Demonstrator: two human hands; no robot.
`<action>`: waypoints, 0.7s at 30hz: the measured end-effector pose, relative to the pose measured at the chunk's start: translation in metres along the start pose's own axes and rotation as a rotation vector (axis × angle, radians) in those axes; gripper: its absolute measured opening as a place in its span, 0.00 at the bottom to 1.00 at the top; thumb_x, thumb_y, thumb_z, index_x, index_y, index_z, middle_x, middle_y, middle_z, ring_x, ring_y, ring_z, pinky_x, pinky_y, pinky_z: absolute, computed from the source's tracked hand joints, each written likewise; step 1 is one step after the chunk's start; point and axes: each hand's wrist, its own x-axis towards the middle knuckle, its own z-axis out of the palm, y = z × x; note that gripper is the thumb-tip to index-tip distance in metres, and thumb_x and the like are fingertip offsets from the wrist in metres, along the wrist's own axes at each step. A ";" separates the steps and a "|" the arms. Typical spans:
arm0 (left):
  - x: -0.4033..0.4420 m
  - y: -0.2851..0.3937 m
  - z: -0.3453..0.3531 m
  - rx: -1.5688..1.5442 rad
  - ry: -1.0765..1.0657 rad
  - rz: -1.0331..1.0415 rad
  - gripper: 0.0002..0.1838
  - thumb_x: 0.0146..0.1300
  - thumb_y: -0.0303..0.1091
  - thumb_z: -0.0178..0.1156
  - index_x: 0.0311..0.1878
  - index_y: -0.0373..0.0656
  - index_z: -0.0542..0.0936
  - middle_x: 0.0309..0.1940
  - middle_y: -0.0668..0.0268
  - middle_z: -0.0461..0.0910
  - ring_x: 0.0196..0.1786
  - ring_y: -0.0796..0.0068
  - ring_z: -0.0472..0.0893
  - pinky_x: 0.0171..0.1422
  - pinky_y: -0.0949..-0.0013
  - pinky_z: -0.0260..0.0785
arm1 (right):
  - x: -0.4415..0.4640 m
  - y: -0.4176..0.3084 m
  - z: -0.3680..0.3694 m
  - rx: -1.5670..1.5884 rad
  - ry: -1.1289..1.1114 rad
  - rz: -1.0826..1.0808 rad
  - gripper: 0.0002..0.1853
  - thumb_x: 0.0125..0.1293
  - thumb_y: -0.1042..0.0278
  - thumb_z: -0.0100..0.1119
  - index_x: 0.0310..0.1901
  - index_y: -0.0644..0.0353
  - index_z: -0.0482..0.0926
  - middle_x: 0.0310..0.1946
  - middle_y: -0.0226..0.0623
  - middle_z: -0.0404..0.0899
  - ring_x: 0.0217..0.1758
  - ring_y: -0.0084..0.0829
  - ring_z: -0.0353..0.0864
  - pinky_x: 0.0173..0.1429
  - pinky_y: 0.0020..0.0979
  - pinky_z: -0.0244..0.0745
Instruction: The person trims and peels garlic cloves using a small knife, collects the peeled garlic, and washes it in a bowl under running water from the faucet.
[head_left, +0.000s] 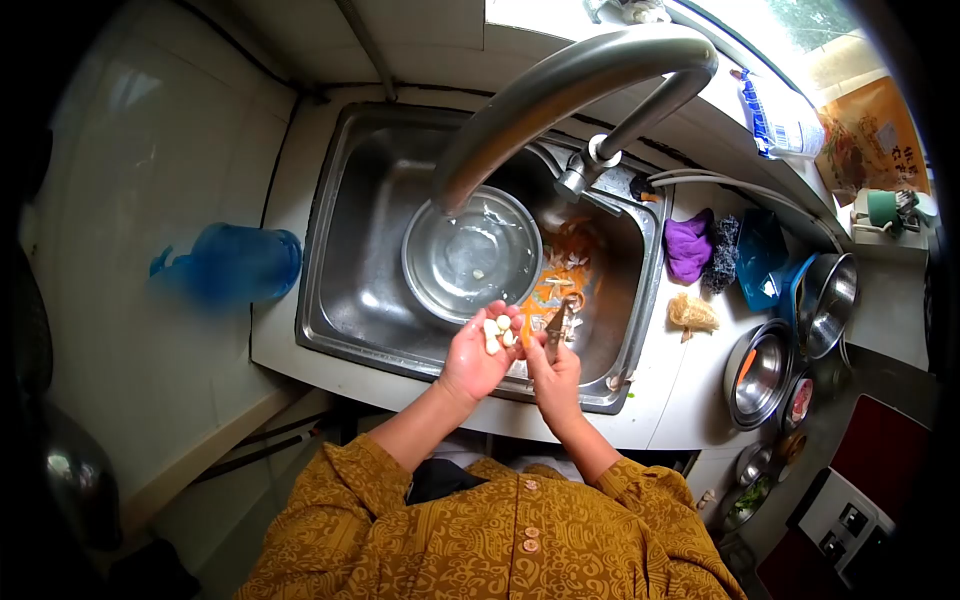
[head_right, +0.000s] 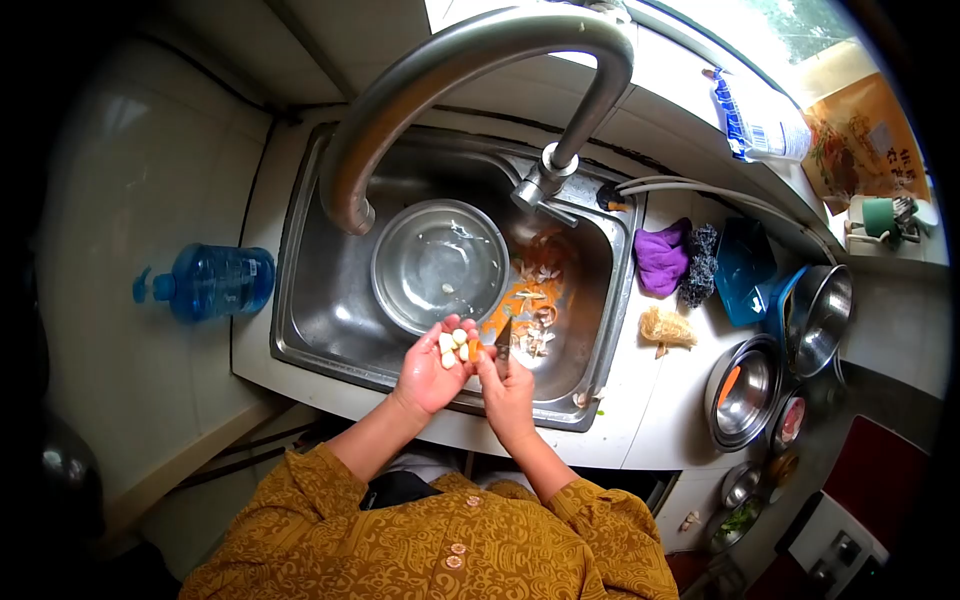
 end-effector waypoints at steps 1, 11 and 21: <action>0.001 0.005 0.003 0.015 0.058 0.035 0.13 0.72 0.41 0.45 0.45 0.45 0.74 0.44 0.62 0.78 0.47 0.66 0.77 0.52 0.63 0.72 | 0.003 0.001 -0.001 0.000 0.002 0.000 0.07 0.65 0.69 0.59 0.40 0.65 0.78 0.21 0.29 0.75 0.28 0.13 0.70 0.31 0.22 0.67; 0.061 0.107 -0.033 1.009 0.339 0.219 0.09 0.70 0.40 0.50 0.43 0.45 0.73 0.29 0.70 0.71 0.25 0.86 0.66 0.21 0.82 0.56 | 0.007 0.003 -0.064 -0.854 0.063 -0.547 0.20 0.54 0.73 0.67 0.50 0.56 0.76 0.34 0.40 0.74 0.29 0.37 0.79 0.34 0.35 0.75; 0.127 0.078 -0.066 2.685 0.226 0.251 0.16 0.64 0.29 0.45 0.55 0.45 0.69 0.40 0.51 0.81 0.45 0.50 0.80 0.48 0.52 0.72 | -0.022 0.053 -0.098 -1.185 -0.006 -0.722 0.06 0.53 0.71 0.58 0.35 0.54 0.78 0.21 0.32 0.63 0.25 0.33 0.67 0.32 0.34 0.60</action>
